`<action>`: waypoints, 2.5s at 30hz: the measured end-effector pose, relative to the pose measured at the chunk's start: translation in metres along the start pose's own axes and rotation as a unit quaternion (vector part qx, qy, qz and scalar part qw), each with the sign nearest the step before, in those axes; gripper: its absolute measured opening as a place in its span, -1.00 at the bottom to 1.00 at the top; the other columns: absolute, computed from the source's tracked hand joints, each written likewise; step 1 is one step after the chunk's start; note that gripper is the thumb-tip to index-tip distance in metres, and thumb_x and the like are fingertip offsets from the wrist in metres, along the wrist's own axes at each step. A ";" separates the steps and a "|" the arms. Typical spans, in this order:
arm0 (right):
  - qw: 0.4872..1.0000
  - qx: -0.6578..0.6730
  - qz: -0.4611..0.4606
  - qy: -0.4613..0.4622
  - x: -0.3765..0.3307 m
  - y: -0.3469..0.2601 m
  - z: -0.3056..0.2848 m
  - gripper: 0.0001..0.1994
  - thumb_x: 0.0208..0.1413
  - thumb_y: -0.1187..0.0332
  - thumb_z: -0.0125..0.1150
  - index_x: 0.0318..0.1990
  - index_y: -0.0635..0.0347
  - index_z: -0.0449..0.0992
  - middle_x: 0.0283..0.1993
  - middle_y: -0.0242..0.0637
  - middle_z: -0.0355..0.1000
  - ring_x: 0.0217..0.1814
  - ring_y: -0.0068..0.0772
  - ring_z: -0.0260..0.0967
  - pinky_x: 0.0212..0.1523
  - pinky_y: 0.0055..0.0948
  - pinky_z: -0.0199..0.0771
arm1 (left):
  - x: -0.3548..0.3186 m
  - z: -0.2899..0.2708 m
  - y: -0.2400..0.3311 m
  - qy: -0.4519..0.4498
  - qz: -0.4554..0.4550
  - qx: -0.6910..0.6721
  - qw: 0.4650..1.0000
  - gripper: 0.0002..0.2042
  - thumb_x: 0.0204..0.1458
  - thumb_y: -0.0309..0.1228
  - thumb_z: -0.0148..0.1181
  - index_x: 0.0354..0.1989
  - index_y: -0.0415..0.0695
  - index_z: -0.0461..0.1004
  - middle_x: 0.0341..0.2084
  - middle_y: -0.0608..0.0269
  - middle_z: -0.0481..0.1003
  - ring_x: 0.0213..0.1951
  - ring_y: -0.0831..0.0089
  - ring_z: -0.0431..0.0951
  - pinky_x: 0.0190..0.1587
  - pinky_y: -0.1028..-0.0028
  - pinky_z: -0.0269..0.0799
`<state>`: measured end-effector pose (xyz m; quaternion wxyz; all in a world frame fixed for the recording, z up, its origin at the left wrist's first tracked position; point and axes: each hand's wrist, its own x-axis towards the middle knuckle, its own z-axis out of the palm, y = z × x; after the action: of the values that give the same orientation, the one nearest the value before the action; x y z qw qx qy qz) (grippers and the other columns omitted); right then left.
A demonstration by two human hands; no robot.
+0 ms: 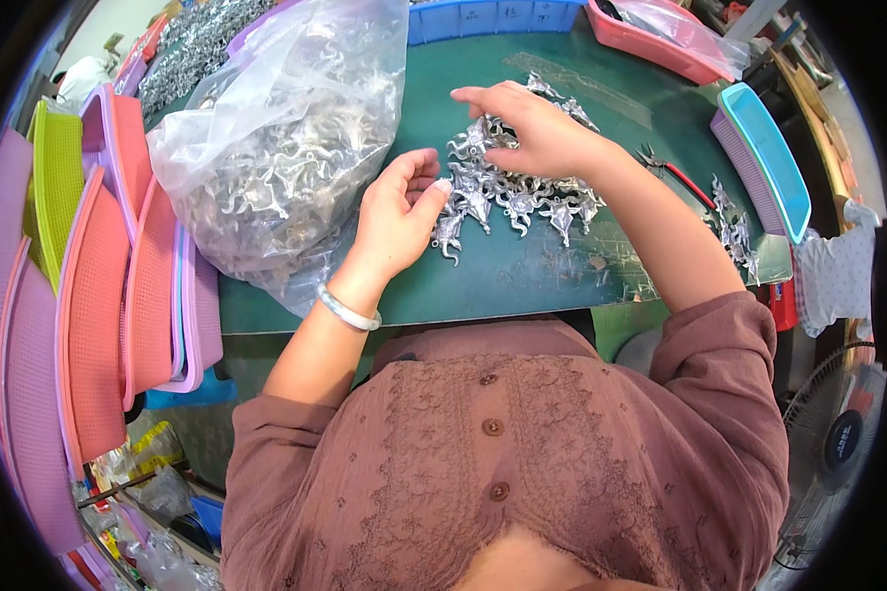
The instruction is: The person uses red-handled pliers to trim small silver metal pieces on a green workbench. They pick up the metal parts, cut off excess material, and place the finished pieces into a plastic bag.
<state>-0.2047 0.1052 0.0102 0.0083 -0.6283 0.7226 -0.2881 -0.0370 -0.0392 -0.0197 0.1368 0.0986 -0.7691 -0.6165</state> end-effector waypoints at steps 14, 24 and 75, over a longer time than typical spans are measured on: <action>0.918 0.230 0.113 0.304 -0.042 -0.054 0.036 -0.61 -0.13 0.51 0.24 -0.08 0.24 0.34 -0.28 -0.33 0.26 -0.29 -0.53 0.26 -0.33 -0.58 0.34 | 0.002 0.026 0.023 -0.055 -0.068 -0.302 0.949 -0.80 0.12 -0.41 -0.03 -0.14 -0.24 0.36 -0.32 0.20 0.48 -0.34 0.51 0.49 -0.26 0.54 0.44; 0.813 0.471 0.239 0.244 -0.059 -0.061 0.016 -0.80 0.10 0.43 0.01 -0.13 0.30 0.40 -0.39 -0.42 0.38 -0.38 -0.69 0.26 -0.35 -0.67 0.29 | 0.001 0.011 0.025 -0.094 -0.100 -0.251 0.958 -0.82 0.13 -0.32 -0.05 -0.33 -0.16 0.41 -0.53 0.33 0.48 -0.50 0.61 0.43 -0.40 0.63 0.35; 0.842 0.487 0.165 0.165 -0.089 -0.083 0.024 -0.78 -0.01 0.59 0.05 -0.15 0.34 0.40 -0.25 -0.41 0.36 -0.22 -0.68 0.28 -0.17 -0.65 0.31 | -0.027 0.014 0.021 -0.131 -0.085 -0.417 0.895 -0.65 0.13 -0.37 -0.11 0.01 -0.36 0.24 -0.16 0.09 0.38 -0.12 0.37 0.43 -0.04 0.32 0.39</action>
<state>-0.1017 0.1731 -0.0051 0.2410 -0.3576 0.5732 -0.6967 -0.0158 -0.0135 -0.0046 0.0107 0.0156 -0.4409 -0.8974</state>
